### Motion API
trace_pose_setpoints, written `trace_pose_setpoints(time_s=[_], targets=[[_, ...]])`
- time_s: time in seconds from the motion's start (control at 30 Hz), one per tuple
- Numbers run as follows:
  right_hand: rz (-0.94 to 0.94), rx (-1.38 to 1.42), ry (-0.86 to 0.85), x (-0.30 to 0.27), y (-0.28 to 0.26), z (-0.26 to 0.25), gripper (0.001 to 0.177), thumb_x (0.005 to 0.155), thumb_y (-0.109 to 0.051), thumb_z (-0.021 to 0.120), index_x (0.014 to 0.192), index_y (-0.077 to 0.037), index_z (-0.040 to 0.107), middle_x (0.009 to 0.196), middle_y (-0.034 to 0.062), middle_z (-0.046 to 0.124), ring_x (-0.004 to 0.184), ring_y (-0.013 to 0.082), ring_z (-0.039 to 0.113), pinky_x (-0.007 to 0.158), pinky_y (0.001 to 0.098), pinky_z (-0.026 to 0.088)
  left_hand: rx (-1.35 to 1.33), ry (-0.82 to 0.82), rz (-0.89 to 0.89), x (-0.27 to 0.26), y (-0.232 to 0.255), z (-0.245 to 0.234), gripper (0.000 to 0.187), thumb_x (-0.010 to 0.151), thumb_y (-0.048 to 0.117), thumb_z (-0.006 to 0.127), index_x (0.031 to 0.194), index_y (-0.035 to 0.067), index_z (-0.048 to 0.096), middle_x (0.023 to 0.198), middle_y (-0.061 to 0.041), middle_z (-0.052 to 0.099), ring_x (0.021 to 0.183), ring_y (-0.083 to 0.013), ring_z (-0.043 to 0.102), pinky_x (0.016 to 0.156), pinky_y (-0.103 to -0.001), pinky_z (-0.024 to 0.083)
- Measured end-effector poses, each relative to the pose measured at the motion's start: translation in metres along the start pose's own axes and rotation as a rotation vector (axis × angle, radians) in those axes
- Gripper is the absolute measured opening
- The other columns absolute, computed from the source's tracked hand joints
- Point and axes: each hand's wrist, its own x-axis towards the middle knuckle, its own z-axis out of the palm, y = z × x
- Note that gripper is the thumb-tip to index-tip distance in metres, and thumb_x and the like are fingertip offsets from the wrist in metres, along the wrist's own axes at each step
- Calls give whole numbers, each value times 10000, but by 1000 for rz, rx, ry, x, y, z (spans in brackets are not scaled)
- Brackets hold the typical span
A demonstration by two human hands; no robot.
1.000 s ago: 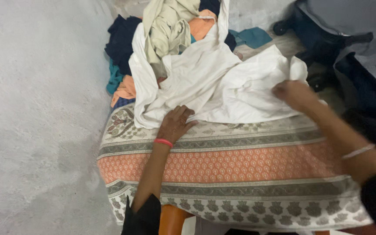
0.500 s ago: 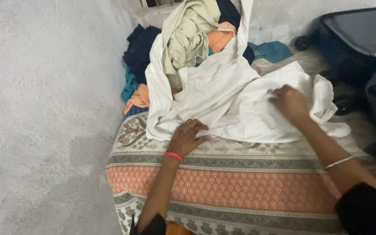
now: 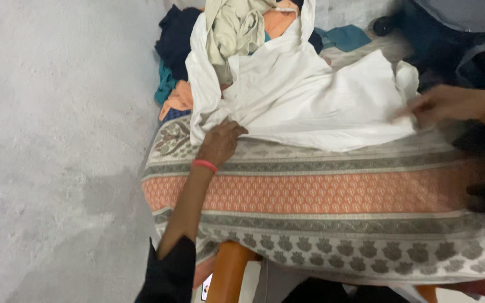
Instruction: The person folds a red shirt and places it into an open suitcase on a bed, then spreads out a white shirt by hand.
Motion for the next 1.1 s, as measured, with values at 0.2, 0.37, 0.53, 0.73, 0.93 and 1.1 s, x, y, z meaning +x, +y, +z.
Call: trace_pose_setpoints(time_s=[0.2, 0.37, 0.53, 0.73, 0.93, 1.1], targets=[[-36, -117, -869, -27, -30, 22, 539, 837, -376, 890, 1301, -130, 768, 1216, 98, 842, 1041, 140, 735, 871, 310, 587, 4, -678, -94, 24, 37, -63, 349, 838, 439, 705, 1082, 198, 770, 1245, -57, 652, 1185, -270, 601, 1018, -412, 446], [587, -10, -213, 31, -24, -11, 514, 882, -444, 704, 1221, -63, 765, 1064, 220, 890, 864, 314, 775, 741, 412, 581, -180, -793, -282, 74, 33, -74, 569, 1010, 580, 619, 1060, 20, 705, 1213, -178, 731, 1178, -359, 656, 1009, -440, 504], [201, -291, 540, 86, -12, -19, 380, 907, -389, 663, 1191, -165, 782, 1202, 154, 747, 1084, 409, 712, 942, 500, 574, -76, -23, 157, 150, -6, 7, 333, 1027, 386, 556, 1207, 135, 681, 1259, -87, 681, 1209, -285, 634, 1020, -423, 500], [205, -338, 644, 132, -9, -20, 343, 1015, -365, 578, 1098, -112, 794, 1160, 207, 746, 1078, 422, 706, 943, 511, 557, -166, 158, -218, 246, -32, 77, 327, 962, 312, 624, 1233, 133, 660, 1248, -95, 636, 1234, -293, 568, 1027, -420, 481], [-86, -454, 796, 175, 15, -13, 271, 972, -292, 574, 1043, -143, 789, 1121, 159, 721, 1121, 347, 679, 945, 461, 551, 61, 305, -235, 318, -55, 125, 475, 936, 304, 683, 1320, 34, 609, 1257, -135, 611, 1206, -307, 571, 1051, -414, 475], [40, -596, 685, 195, 35, -12, 280, 993, -308, 556, 1115, -181, 774, 1120, 127, 745, 1093, 320, 695, 963, 478, 535, 279, 285, -326, 349, -65, 154, 637, 744, 489, 693, 1260, 117, 656, 1222, -136, 630, 1146, -329, 589, 913, -576, 462]])
